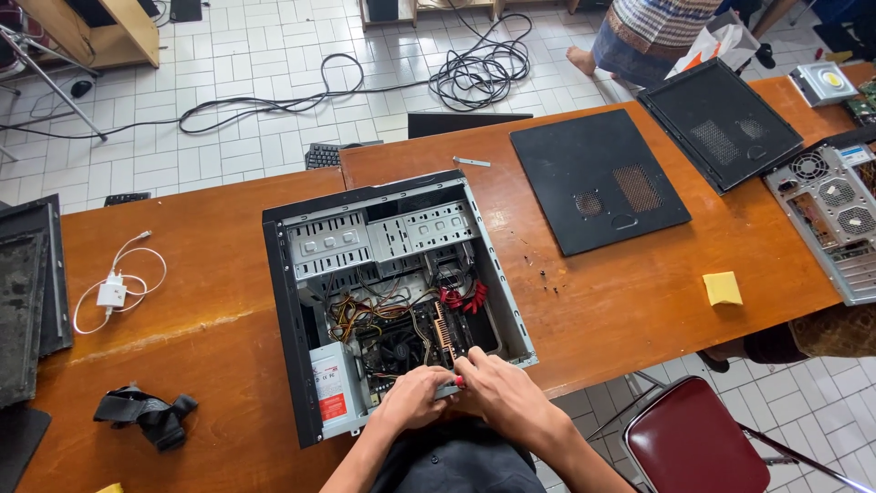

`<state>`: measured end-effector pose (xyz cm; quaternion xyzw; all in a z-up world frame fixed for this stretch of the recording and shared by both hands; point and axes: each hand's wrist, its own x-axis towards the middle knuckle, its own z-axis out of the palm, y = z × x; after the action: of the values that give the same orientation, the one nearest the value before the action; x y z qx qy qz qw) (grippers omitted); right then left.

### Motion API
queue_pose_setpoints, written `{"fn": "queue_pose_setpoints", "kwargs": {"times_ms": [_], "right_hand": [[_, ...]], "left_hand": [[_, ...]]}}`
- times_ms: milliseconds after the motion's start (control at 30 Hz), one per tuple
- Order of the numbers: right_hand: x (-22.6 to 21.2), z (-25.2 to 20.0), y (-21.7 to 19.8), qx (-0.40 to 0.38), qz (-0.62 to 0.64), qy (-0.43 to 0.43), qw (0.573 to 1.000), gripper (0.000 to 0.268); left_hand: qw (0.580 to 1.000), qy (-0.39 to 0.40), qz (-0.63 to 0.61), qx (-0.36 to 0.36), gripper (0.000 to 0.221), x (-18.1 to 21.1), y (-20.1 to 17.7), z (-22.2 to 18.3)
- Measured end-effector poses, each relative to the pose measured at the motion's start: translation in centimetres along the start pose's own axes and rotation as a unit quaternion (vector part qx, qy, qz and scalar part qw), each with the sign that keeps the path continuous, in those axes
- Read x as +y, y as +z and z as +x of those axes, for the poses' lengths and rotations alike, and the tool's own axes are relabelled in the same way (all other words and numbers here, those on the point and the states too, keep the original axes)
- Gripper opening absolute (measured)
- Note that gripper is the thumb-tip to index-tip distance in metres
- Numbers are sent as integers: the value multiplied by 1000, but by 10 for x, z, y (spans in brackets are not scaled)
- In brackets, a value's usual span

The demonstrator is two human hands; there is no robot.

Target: Connecting internal cables and installing an expansion card into a desktop computer motherboard.

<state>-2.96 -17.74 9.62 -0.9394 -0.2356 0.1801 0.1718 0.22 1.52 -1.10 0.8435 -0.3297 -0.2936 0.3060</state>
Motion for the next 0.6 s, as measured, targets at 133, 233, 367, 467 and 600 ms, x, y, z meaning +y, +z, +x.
{"fn": "queue_pose_setpoints", "kwargs": {"times_ms": [133, 233, 367, 467, 600], "right_hand": [[2, 1, 9, 8, -19, 35, 999, 44], [-1, 4, 18, 8, -78, 51, 996, 38], [-11, 8, 10, 20, -115, 58, 992, 36], [-10, 7, 10, 48, -92, 75, 992, 36], [-9, 7, 1, 54, -52, 44, 996, 31]], "left_hand": [[1000, -22, -12, -15, 20, -1, 1, 4], [1000, -28, -6, -12, 35, -3, 4, 5], [1000, -15, -7, 2, 14, -11, 10, 6], [1000, 4, -12, 18, 12, -15, 14, 5], [999, -31, -23, -34, 26, 8, -10, -1]]}}
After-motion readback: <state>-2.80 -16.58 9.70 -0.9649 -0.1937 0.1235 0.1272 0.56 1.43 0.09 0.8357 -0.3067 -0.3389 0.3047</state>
